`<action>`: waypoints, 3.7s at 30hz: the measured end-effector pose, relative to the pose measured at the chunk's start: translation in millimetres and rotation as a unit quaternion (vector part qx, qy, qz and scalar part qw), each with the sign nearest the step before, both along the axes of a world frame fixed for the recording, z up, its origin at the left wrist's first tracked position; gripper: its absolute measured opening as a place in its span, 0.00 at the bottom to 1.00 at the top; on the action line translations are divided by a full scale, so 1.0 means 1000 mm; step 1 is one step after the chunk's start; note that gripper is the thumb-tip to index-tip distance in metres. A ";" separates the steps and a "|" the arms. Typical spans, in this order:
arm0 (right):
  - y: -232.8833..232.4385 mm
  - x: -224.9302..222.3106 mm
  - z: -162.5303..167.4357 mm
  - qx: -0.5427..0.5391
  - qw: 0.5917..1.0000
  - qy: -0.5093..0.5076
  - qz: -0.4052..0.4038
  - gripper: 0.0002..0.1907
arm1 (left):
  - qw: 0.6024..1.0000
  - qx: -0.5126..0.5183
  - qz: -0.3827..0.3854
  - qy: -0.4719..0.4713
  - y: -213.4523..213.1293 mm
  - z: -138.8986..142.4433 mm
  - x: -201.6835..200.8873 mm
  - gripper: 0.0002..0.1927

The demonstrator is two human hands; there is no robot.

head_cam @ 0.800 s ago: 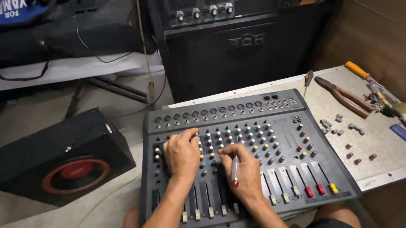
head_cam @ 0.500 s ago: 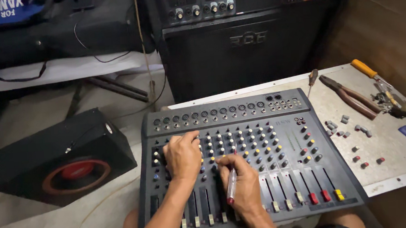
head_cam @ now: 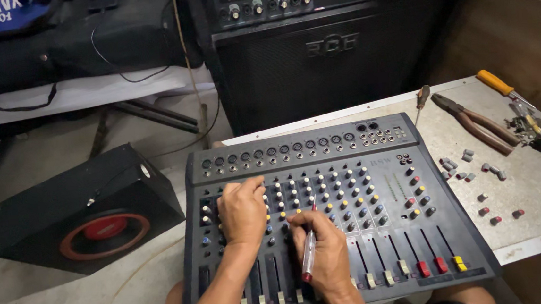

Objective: The person removes knobs from an audio mixing console and reattaches them, working with a small screwdriver-like tool. Loose knobs lie on the workbench beside the console, and the person repeatedly picks up a knob, fits it onto a rotary control or fader, and presses or tightens it in place.

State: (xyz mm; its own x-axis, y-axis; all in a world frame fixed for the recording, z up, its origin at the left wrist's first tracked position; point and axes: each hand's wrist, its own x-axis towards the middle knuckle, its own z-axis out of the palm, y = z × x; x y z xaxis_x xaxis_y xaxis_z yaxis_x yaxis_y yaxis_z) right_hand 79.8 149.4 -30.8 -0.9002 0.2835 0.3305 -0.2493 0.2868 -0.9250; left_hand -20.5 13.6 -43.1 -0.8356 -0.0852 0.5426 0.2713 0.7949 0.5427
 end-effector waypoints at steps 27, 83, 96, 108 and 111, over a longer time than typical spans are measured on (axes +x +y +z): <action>0.000 0.009 0.000 0.030 0.999 0.006 -0.016 0.05 | 0.999 -0.035 -0.021 0.018 0.000 0.002 0.013 0.06; 0.044 0.050 0.003 0.033 0.996 0.044 -0.076 0.07 | 0.993 -0.079 -0.027 0.083 0.014 0.021 0.060 0.11; 0.175 0.093 -0.011 0.050 0.953 -0.024 -0.299 0.07 | 0.951 0.003 -0.303 0.063 0.140 0.032 0.153 0.16; 0.212 0.090 -0.048 -0.025 0.939 0.011 -0.343 0.07 | 0.928 -0.059 -0.367 -0.020 0.228 0.005 0.169 0.19; 0.220 0.089 -0.047 -0.057 0.946 0.022 -0.319 0.07 | 0.934 -0.076 -0.349 -0.022 0.236 0.003 0.167 0.17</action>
